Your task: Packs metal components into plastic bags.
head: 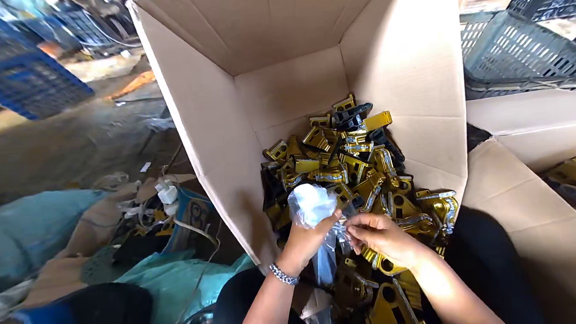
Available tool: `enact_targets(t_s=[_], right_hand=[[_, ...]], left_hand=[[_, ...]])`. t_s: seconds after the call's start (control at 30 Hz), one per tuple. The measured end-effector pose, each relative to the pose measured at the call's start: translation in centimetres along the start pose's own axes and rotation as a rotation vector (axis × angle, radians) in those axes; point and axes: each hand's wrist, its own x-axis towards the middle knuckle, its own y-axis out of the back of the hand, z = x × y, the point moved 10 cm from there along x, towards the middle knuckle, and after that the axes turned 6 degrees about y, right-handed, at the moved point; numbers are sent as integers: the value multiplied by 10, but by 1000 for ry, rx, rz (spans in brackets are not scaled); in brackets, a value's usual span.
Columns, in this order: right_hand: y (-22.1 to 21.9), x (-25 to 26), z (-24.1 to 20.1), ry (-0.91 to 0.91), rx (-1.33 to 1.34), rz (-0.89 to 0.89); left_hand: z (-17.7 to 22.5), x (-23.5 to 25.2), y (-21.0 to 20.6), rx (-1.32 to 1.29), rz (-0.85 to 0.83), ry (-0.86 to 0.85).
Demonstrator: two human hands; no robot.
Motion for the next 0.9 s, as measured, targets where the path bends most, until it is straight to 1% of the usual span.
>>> enact_targets(t_s=[0.03,0.1,0.17,0.2,0.23,0.3,0.33,0.37,0.4,0.47,0.5,0.53,0.57,0.63,0.7,0.73,0.77,0.83,0.87,0.9], right_hand=[[-1,-2,0,-2,-25,-54],[1,-5,-3,-7,-64,-84],[6,-6,-2,-43,-63,-40],[7,-6,1,-64,-26,-9],[9,-6,2,-66,17,24],[14,-6,3,-38,71,90],[16,-5,2,-27,76,101],[15,-5,1,-20,67,80],[10,-4,1,-14,52,36],[-7,-2,1,18,-18,-57],[-15,0,2,18,-59,-78],[-19,2,3,-10,-133,-79],[-17,5,1,-34,-220,-56],[-1,15,-15,16,-325,25],[18,31,-38,104,-303,152],[21,37,-45,112,-301,181],[17,42,-47,82,-340,156],[-4,49,-41,7,-406,-7],[-13,49,-34,7,-411,-65],[-18,49,-30,33,-380,-80]], left_hand=[[-2,0,3,15,22,23],[-2,-1,4,39,23,39],[0,0,0,53,-16,11],[2,3,3,85,0,-38],[5,9,13,135,81,-130],[15,16,44,325,283,-306],[19,19,55,357,350,-325],[19,21,60,320,342,-288],[16,18,53,237,262,-228],[5,3,12,84,-40,-60],[-2,-4,-9,48,-165,7],[-6,-7,-21,37,-234,29],[-5,-5,-21,46,-233,18],[6,5,-4,70,-165,-46],[18,14,19,89,-49,-130],[21,16,30,91,27,-164],[22,17,39,83,106,-184],[22,19,49,60,220,-194],[21,19,50,57,234,-185],[20,19,47,56,208,-159]])
